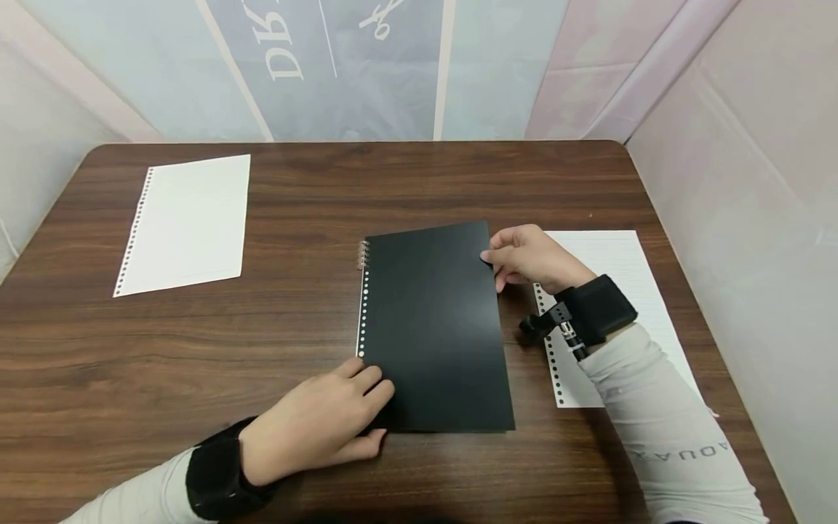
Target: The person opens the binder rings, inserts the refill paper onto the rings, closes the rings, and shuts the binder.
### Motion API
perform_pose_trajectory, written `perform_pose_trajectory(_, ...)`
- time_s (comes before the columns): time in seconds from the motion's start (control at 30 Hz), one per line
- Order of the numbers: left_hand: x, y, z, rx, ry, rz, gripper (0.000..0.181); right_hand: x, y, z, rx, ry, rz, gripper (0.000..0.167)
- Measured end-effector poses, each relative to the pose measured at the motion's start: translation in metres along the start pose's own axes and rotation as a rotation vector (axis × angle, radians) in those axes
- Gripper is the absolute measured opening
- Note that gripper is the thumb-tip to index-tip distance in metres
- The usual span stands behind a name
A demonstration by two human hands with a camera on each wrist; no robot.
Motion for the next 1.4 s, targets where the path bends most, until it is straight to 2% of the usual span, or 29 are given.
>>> perform_pose_trajectory(0.17,0.005,-0.005,-0.001,0.01,0.01,-0.102,0.017,0.003,0.0,0.002,-0.008,0.111,0.015,0.015)
perform_pose_trajectory(0.3,0.005,-0.007,0.0,0.013,0.0,-0.115,0.015,0.004,0.0,0.005,-0.018,0.199,0.009,0.013)
perform_pose_trajectory(0.43,0.004,-0.008,0.001,0.001,-0.026,-0.101,0.014,0.003,-0.002,0.012,-0.013,0.292,0.025,0.045)
perform_pose_trajectory(0.53,0.005,-0.01,0.002,0.001,-0.039,-0.118,0.015,0.0,-0.004,0.021,0.003,0.367,0.06,0.065)
perform_pose_trajectory(0.67,0.008,-0.013,0.006,0.047,-0.08,-0.159,0.018,-0.002,-0.007,0.038,0.041,0.399,0.109,0.075)
perform_pose_trajectory(0.77,0.009,-0.016,0.01,0.096,-0.1,-0.179,0.019,-0.002,-0.007,0.052,0.08,0.361,0.125,0.078)
perform_pose_trajectory(0.87,0.01,-0.019,0.014,0.138,-0.069,-0.195,0.018,-0.001,-0.006,0.066,0.107,0.317,0.111,0.079)
perform_pose_trajectory(0.97,0.012,-0.021,0.018,0.169,-0.046,-0.218,0.017,0.0,-0.006,0.081,0.123,0.269,0.048,0.08)
perform_pose_trajectory(1.07,0.01,-0.024,0.022,0.192,-0.089,-0.224,0.018,0.0,-0.007,0.099,0.151,0.192,-0.033,0.078)
perform_pose_trajectory(1.17,0.008,-0.027,0.025,0.219,-0.152,-0.217,0.02,-0.004,-0.005,0.117,0.214,0.081,-0.093,0.064)
perform_pose_trajectory(1.27,0.006,-0.029,0.028,0.243,-0.215,-0.208,0.022,-0.01,-0.004,0.132,0.28,-0.011,-0.137,0.037)
perform_pose_trajectory(1.33,0.005,-0.031,0.029,0.251,-0.255,-0.205,0.022,-0.013,-0.003,0.14,0.297,-0.065,-0.167,0.025)
perform_pose_trajectory(1.4,0.005,-0.031,0.031,0.257,-0.286,-0.203,0.022,-0.016,-0.003,0.148,0.296,-0.108,-0.183,0.021)
Point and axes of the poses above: each hand's wrist, its own y-axis towards the middle knuckle, its own x-axis out of the back of the hand, z = x × y, the point moved 8 cm from there along y, towards the middle knuckle, and after that the axes turned 4 degrees about -x, right-handed, at the moved point
